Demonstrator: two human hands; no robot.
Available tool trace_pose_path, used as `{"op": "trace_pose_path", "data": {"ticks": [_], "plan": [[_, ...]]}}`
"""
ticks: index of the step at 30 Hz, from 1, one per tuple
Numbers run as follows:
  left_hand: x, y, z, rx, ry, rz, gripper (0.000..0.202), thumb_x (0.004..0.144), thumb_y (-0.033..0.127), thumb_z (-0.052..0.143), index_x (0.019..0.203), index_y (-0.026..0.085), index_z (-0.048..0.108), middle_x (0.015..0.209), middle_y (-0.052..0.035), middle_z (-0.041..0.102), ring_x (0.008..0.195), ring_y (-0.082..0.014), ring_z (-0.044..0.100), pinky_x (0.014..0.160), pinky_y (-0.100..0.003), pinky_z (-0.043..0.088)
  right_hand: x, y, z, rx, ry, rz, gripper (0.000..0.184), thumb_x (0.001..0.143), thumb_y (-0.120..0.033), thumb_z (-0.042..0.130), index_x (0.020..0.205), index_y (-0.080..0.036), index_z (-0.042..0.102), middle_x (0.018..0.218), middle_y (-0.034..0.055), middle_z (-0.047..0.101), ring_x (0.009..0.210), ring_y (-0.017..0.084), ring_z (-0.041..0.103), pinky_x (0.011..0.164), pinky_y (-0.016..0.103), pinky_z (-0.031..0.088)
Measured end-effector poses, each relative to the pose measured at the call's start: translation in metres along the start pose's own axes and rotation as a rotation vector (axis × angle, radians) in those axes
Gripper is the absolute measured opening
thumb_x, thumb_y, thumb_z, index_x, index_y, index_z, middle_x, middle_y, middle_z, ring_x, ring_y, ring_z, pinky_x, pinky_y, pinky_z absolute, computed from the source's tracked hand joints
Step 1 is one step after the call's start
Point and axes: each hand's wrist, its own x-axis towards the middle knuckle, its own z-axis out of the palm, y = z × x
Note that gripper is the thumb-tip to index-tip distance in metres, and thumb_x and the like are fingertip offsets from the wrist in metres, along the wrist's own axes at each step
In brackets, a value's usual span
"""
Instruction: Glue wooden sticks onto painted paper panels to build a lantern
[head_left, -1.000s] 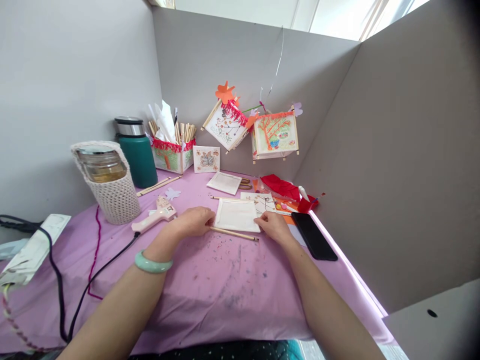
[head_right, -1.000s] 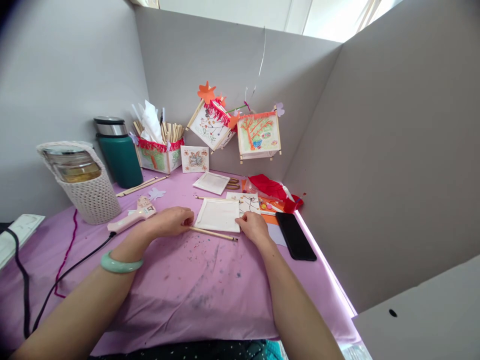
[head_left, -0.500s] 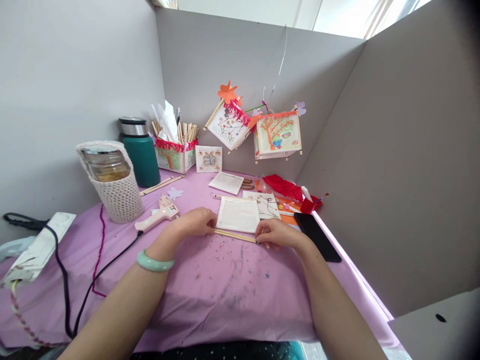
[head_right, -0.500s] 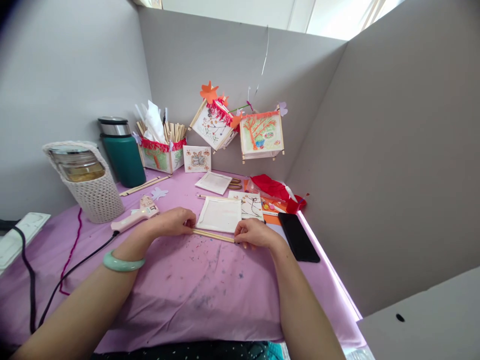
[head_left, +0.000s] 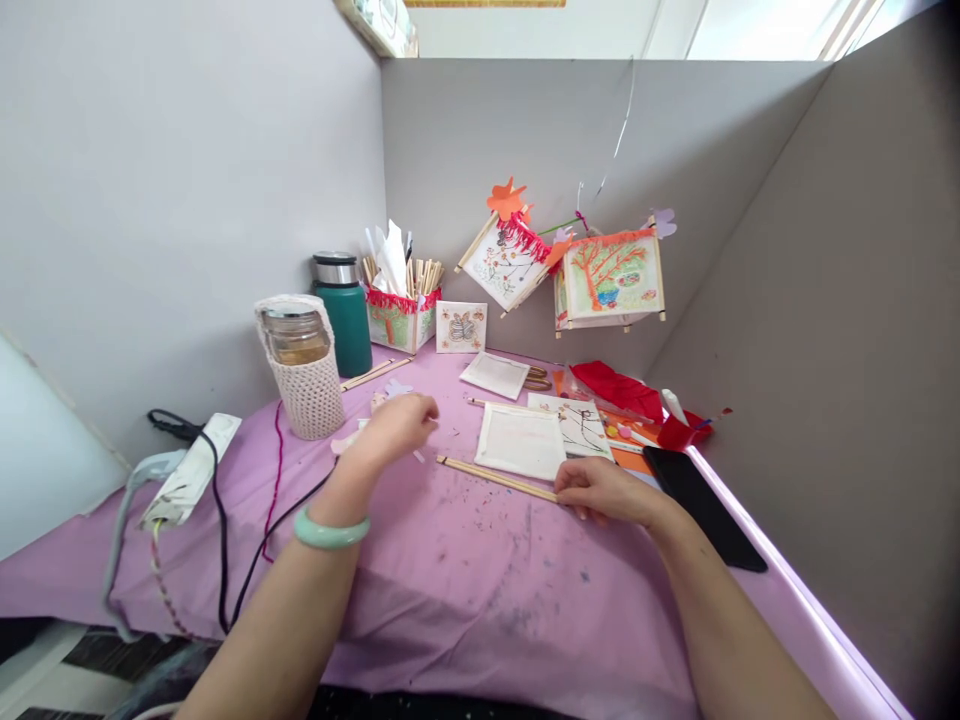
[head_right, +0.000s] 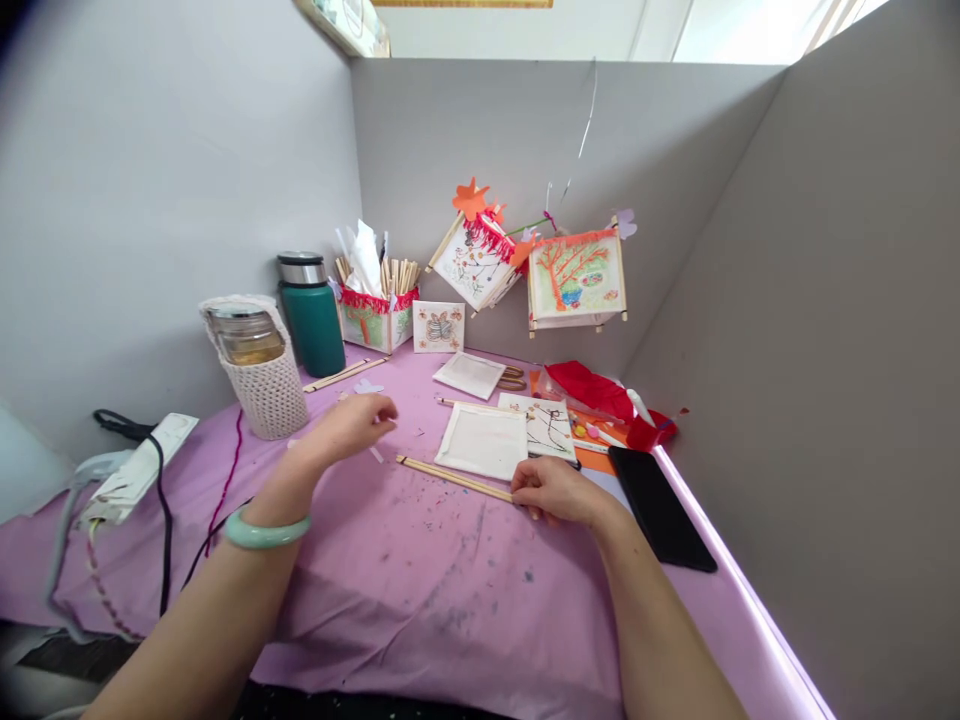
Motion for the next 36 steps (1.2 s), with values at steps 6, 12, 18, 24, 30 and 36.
{"op": "trace_pose_path", "data": {"ticks": [6, 12, 18, 24, 30, 36], "plan": [[-0.032, -0.049, -0.009, 0.262, -0.109, -0.296, 0.034, 0.075, 0.033, 0.051, 0.103, 0.016, 0.059, 0.106, -0.0153, 0.061, 0.098, -0.0297, 0.058, 0.077, -0.036, 0.045, -0.003, -0.007, 0.002, 0.007, -0.035, -0.008, 0.015, 0.073, -0.028, 0.056, 0.083, -0.017, 0.057, 0.057, -0.0019, 0.059, 0.04, 0.008, 0.047, 0.038, 0.018, 0.032], [-0.034, -0.06, 0.011, 0.267, -0.067, -0.378, 0.039, 0.078, 0.022, 0.044, 0.116, 0.013, 0.048, 0.108, -0.0192, 0.058, 0.098, -0.0308, 0.058, 0.079, -0.038, 0.044, -0.003, -0.012, 0.006, -0.043, -0.009, -0.003, 0.011, 0.072, -0.024, 0.053, 0.081, -0.018, 0.056, 0.055, -0.0019, 0.059, 0.039, 0.008, 0.048, 0.037, 0.018, 0.032], [-0.036, -0.051, -0.007, 0.013, 0.021, -0.302, 0.043, 0.077, 0.022, 0.048, 0.117, 0.008, 0.048, 0.113, -0.0213, 0.056, 0.104, -0.0337, 0.054, 0.084, -0.041, 0.042, -0.003, -0.013, 0.008, -0.098, 0.025, -0.036, 0.011, 0.074, -0.023, 0.051, 0.082, -0.019, 0.057, 0.056, -0.0019, 0.06, 0.044, 0.01, 0.052, 0.041, 0.019, 0.036], [-0.051, -0.018, -0.031, -0.948, -0.047, -0.178, 0.04, 0.073, 0.034, 0.056, 0.11, 0.02, 0.056, 0.098, -0.0057, 0.06, 0.079, -0.0182, 0.057, 0.071, -0.03, 0.048, -0.001, -0.016, 0.012, -0.144, 0.051, -0.069, 0.013, 0.075, -0.025, 0.051, 0.084, -0.019, 0.058, 0.058, -0.0018, 0.063, 0.047, 0.011, 0.054, 0.047, 0.021, 0.037], [-0.052, 0.026, -0.013, -1.463, -0.351, -0.162, 0.017, 0.071, 0.03, 0.056, 0.076, 0.014, 0.062, 0.068, -0.0024, 0.057, 0.058, -0.0126, 0.051, 0.057, -0.027, 0.045, 0.003, -0.024, 0.019, -0.234, 0.188, -0.137, 0.011, 0.075, -0.027, 0.055, 0.081, -0.019, 0.062, 0.064, -0.0011, 0.064, 0.056, 0.011, 0.054, 0.054, 0.021, 0.036], [-0.054, 0.06, 0.011, -1.547, -0.568, -0.11, 0.026, 0.069, 0.037, 0.067, 0.076, 0.012, 0.063, 0.065, -0.0015, 0.053, 0.058, -0.0102, 0.047, 0.053, -0.023, 0.041, 0.001, -0.028, 0.021, -0.14, 0.148, -0.101, 0.014, 0.075, -0.026, 0.057, 0.086, -0.02, 0.063, 0.068, -0.0012, 0.062, 0.054, 0.009, 0.051, 0.05, 0.019, 0.034]]}}
